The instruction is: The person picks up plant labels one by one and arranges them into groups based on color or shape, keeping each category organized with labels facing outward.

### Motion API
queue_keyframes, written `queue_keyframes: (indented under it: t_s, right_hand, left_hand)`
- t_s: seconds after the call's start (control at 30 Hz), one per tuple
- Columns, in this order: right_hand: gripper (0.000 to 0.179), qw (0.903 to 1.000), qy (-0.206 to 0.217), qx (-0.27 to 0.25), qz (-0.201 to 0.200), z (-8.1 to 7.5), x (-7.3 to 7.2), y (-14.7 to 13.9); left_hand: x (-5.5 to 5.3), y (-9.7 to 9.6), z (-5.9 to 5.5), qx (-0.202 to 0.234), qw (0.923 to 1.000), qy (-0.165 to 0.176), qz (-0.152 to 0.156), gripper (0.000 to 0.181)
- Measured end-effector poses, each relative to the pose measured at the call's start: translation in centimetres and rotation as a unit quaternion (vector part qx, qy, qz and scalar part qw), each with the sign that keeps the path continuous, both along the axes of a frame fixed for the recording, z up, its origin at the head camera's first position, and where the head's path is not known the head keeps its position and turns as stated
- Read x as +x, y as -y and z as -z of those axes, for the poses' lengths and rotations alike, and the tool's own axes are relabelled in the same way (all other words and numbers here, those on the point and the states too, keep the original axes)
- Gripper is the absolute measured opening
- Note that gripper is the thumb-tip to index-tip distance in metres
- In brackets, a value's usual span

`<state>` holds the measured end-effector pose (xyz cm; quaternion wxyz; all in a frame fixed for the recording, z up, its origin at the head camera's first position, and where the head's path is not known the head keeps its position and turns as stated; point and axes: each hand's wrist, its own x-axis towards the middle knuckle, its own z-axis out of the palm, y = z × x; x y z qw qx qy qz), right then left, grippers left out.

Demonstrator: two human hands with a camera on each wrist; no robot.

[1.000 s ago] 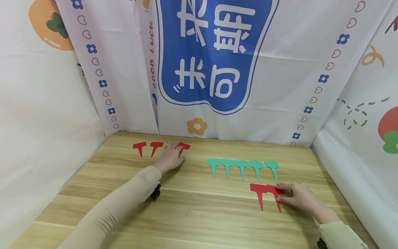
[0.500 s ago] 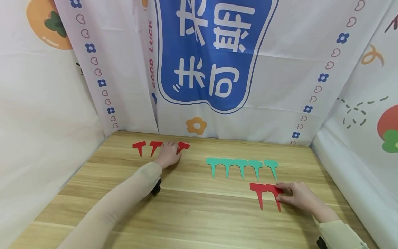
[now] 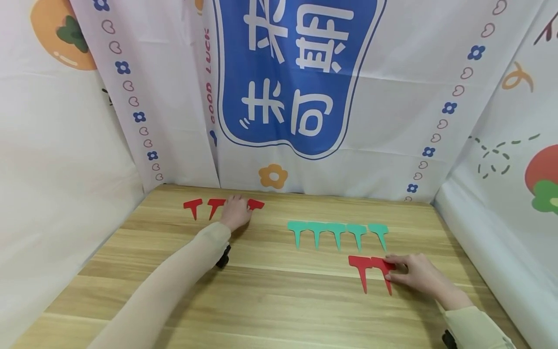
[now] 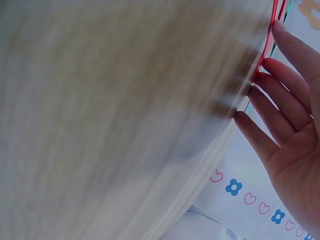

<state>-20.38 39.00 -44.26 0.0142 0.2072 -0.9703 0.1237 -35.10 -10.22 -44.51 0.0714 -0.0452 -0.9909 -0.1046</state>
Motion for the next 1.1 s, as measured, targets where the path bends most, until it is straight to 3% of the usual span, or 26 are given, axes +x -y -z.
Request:
queue_keyframes:
  t_s: [0.47, 0.7, 1.1]
  right_hand:
    - [0.051, 1.0000, -0.001, -0.003, 0.003, 0.2, 0.1, 0.0]
    - [0.051, 0.9999, -0.011, -0.005, 0.003, 0.2, 0.1, -0.1]
    - [0.051, 1.0000, 0.004, -0.002, 0.006, 0.2, -0.1, -0.2]
  left_hand:
    - [-0.7, -0.8, -0.1, 0.045, 0.9975, 0.031, -0.044, 0.016]
    - [-1.1, -1.0, -0.4, 0.093, 0.9917, 0.054, -0.070, 0.017]
    - [-1.1, -1.0, -0.5, 0.127, 0.9866, 0.062, -0.081, 0.016]
